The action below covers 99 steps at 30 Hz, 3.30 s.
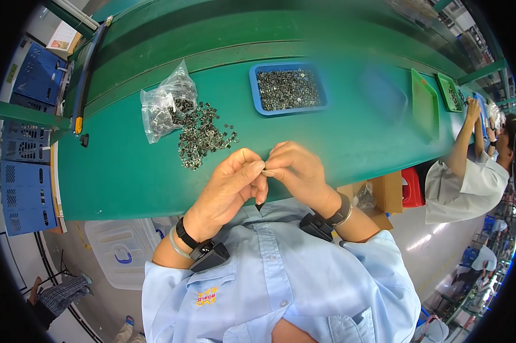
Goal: The person picks up a small metal component from a pile on the table and joins it with another small part taken from a blue tray. They repeat this process, holding the components with both hands to fit them together one at a time.
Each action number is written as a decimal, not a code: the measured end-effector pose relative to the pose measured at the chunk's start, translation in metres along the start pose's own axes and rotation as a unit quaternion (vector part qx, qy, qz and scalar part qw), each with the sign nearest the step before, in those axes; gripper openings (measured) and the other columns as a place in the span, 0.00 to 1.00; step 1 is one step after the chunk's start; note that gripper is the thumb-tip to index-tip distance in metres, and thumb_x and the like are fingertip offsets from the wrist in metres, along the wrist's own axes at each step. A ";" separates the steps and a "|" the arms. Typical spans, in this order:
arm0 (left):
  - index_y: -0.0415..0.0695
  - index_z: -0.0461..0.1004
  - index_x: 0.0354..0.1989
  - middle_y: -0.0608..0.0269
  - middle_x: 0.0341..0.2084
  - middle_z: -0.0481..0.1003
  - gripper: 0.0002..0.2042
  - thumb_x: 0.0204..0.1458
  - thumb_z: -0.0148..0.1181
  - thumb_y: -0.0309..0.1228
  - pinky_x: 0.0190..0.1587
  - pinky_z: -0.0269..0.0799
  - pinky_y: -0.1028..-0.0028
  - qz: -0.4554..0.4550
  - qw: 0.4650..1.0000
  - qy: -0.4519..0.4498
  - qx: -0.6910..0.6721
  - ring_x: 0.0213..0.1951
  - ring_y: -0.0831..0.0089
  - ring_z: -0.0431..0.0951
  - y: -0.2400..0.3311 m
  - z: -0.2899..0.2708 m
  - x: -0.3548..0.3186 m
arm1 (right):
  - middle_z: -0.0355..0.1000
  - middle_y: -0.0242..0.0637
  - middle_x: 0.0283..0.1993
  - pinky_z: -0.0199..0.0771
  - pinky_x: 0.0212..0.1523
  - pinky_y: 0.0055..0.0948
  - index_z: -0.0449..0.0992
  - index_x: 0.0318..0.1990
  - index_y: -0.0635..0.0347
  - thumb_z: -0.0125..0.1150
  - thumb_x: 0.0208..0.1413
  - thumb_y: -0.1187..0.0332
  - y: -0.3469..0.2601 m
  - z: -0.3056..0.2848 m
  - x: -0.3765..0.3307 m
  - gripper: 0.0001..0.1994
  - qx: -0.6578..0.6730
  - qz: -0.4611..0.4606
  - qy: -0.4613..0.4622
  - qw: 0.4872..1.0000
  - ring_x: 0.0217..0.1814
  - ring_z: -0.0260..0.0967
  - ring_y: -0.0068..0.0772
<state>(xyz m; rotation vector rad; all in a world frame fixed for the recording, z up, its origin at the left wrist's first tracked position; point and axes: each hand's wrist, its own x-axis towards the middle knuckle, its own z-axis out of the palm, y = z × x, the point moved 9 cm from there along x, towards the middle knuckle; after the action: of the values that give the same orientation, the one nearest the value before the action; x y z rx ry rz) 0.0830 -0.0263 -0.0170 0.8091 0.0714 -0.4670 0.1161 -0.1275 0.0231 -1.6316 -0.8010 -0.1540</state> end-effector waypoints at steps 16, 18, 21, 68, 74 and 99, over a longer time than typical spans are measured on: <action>0.43 0.68 0.36 0.63 0.25 0.73 0.10 0.61 0.49 0.37 0.27 0.67 0.76 -0.026 0.999 -0.008 -0.027 0.24 0.77 0.71 -0.004 -0.007 0.002 | 0.71 0.32 0.31 0.70 0.35 0.30 0.74 0.33 0.56 0.65 0.45 0.76 0.000 0.003 0.006 0.08 -0.044 -0.020 -0.013 0.999 0.33 0.69 0.33; 0.43 0.68 0.38 0.64 0.25 0.73 0.09 0.61 0.49 0.36 0.27 0.68 0.76 -0.025 0.999 -0.012 -0.027 0.24 0.77 0.71 -0.005 -0.009 0.004 | 0.71 0.33 0.31 0.71 0.35 0.29 0.73 0.34 0.57 0.65 0.45 0.77 0.002 0.003 0.006 0.08 -0.049 -0.015 -0.023 0.998 0.34 0.70 0.32; 0.43 0.67 0.40 0.63 0.26 0.73 0.09 0.61 0.50 0.35 0.27 0.68 0.77 -0.014 0.999 0.000 -0.051 0.25 0.77 0.71 0.001 -0.016 0.000 | 0.71 0.37 0.34 0.71 0.39 0.30 0.74 0.33 0.61 0.62 0.47 0.79 -0.006 -0.017 0.026 0.06 -0.130 -0.026 -0.010 0.991 0.37 0.70 0.37; 0.41 0.69 0.40 0.62 0.26 0.73 0.10 0.60 0.51 0.35 0.20 0.65 0.81 0.004 0.997 0.081 -0.019 0.20 0.79 0.71 0.014 -0.049 0.015 | 0.72 0.34 0.33 0.72 0.34 0.28 0.77 0.36 0.58 0.64 0.47 0.75 0.023 0.019 0.043 0.07 -0.083 0.070 -0.079 0.991 0.36 0.70 0.32; 0.40 0.69 0.40 0.63 0.26 0.73 0.10 0.61 0.50 0.35 0.21 0.65 0.81 0.026 0.996 0.080 0.036 0.21 0.81 0.71 0.014 -0.045 0.009 | 0.71 0.35 0.34 0.72 0.35 0.28 0.76 0.36 0.59 0.65 0.47 0.75 0.021 0.018 0.033 0.08 -0.050 0.071 -0.062 0.994 0.36 0.69 0.33; 0.41 0.69 0.38 0.64 0.27 0.74 0.08 0.60 0.52 0.33 0.24 0.66 0.82 0.033 0.992 0.107 0.058 0.24 0.81 0.71 0.009 -0.023 -0.004 | 0.72 0.33 0.33 0.71 0.34 0.31 0.75 0.35 0.56 0.66 0.44 0.75 -0.002 0.008 0.015 0.09 -0.089 0.006 -0.013 0.996 0.36 0.71 0.34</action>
<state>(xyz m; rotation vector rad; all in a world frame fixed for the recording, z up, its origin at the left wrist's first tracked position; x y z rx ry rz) 0.0861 -0.0025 -0.0258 0.9719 0.2173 -0.3217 0.1236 -0.1136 0.0309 -1.8090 -0.8154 -0.2016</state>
